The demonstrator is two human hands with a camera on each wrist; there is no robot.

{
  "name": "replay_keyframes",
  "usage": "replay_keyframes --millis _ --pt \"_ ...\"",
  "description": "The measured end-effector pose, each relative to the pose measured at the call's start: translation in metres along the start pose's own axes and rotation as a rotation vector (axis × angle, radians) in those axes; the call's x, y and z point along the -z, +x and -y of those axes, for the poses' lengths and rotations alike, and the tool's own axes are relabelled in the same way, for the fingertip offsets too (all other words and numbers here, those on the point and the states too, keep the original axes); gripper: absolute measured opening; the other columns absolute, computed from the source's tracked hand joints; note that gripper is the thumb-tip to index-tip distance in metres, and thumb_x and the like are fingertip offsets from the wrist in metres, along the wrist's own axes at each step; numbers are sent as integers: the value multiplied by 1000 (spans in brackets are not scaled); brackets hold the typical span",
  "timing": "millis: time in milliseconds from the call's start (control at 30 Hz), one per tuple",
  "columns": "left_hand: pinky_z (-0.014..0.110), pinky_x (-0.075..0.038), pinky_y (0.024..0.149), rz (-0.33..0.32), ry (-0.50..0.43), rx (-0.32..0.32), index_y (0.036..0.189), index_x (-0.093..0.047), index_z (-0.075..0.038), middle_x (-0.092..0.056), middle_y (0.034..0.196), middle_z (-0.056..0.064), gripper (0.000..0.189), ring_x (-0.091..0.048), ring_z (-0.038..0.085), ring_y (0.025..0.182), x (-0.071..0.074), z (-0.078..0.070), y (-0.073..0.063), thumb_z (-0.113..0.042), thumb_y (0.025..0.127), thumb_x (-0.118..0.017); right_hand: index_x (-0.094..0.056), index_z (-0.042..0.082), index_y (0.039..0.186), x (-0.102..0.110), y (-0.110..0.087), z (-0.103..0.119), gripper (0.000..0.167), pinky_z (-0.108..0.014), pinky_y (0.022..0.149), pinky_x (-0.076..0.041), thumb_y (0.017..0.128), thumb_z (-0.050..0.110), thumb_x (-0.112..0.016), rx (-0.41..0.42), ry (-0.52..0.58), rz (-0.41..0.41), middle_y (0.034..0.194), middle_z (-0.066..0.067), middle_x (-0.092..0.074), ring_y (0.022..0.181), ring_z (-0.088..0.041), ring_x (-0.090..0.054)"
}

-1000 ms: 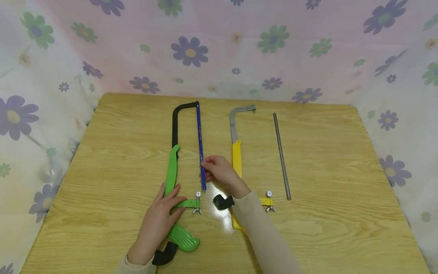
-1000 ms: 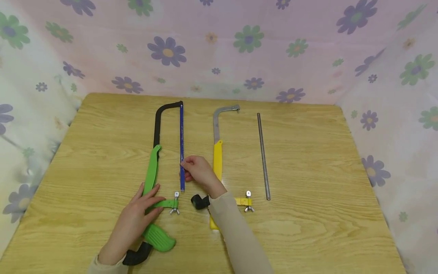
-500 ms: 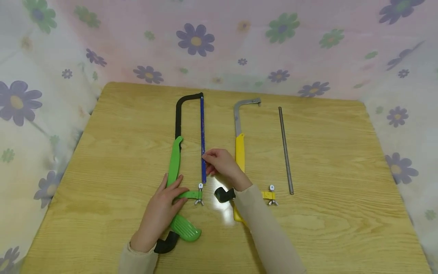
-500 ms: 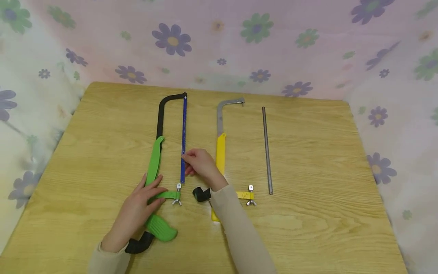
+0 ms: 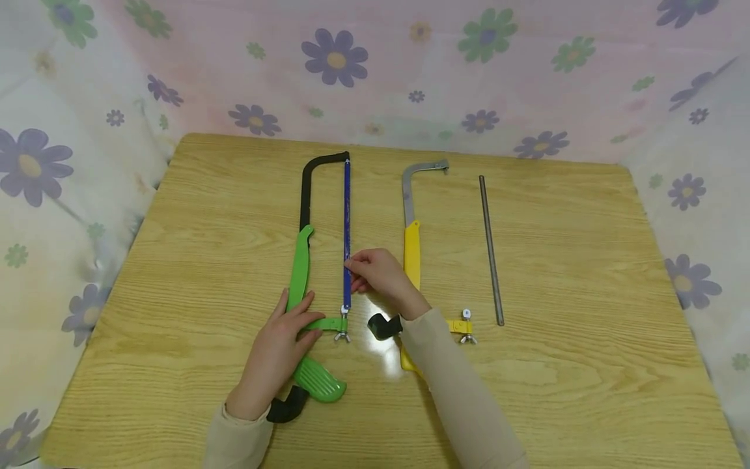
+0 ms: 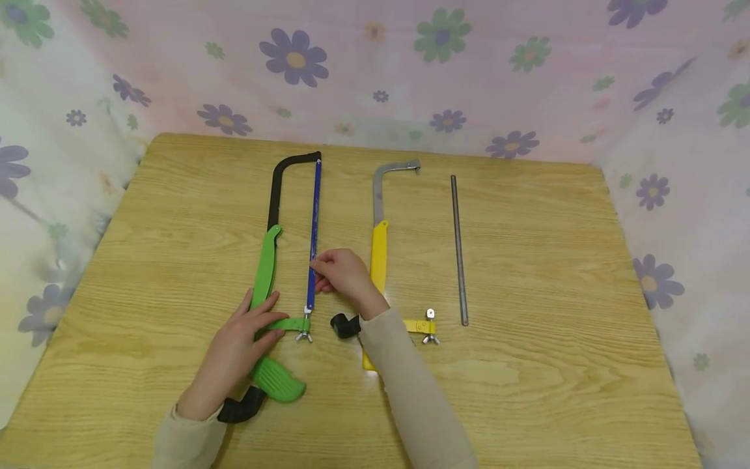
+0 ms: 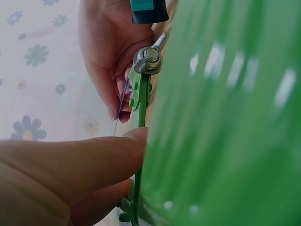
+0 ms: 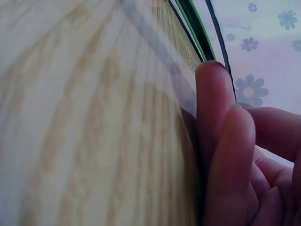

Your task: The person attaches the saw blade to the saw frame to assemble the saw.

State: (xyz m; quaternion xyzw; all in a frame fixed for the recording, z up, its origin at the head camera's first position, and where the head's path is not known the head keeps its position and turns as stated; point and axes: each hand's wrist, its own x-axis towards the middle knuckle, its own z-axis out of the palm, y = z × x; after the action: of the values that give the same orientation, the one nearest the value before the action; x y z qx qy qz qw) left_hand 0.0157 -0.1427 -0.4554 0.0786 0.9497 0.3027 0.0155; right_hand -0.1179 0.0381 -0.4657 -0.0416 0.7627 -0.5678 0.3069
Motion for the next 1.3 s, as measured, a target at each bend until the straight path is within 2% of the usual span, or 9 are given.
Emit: replay_keyframes --millis 833,1133,1300 --pt "49 -31 95 7 0 23 102 -68 -16 -44 132 6 27 -17 37 130 3 -1 1 -16 75 -71 -63 3 94 -3 2 3 20 -30 53 -51 89 22 -56 17 -49 10 70 -11 -63 58 -21 -63" --pt "49 -31 95 8 5 24 102 -68 -16 -44 132 6 27 -17 37 130 3 -1 1 -17 75 -71 -64 3 90 -4 3 1 21 -32 53 -51 88 23 -57 12 -36 -7 68 -11 -63 57 -22 -63" --pt "49 -31 95 10 -6 21 101 -68 -17 -45 132 5 25 -18 37 130 0 -1 0 -17 76 -71 -64 2 86 -3 -4 2 25 -33 52 -51 88 25 -57 -15 -13 -40 67 -13 -63 55 -24 -63"
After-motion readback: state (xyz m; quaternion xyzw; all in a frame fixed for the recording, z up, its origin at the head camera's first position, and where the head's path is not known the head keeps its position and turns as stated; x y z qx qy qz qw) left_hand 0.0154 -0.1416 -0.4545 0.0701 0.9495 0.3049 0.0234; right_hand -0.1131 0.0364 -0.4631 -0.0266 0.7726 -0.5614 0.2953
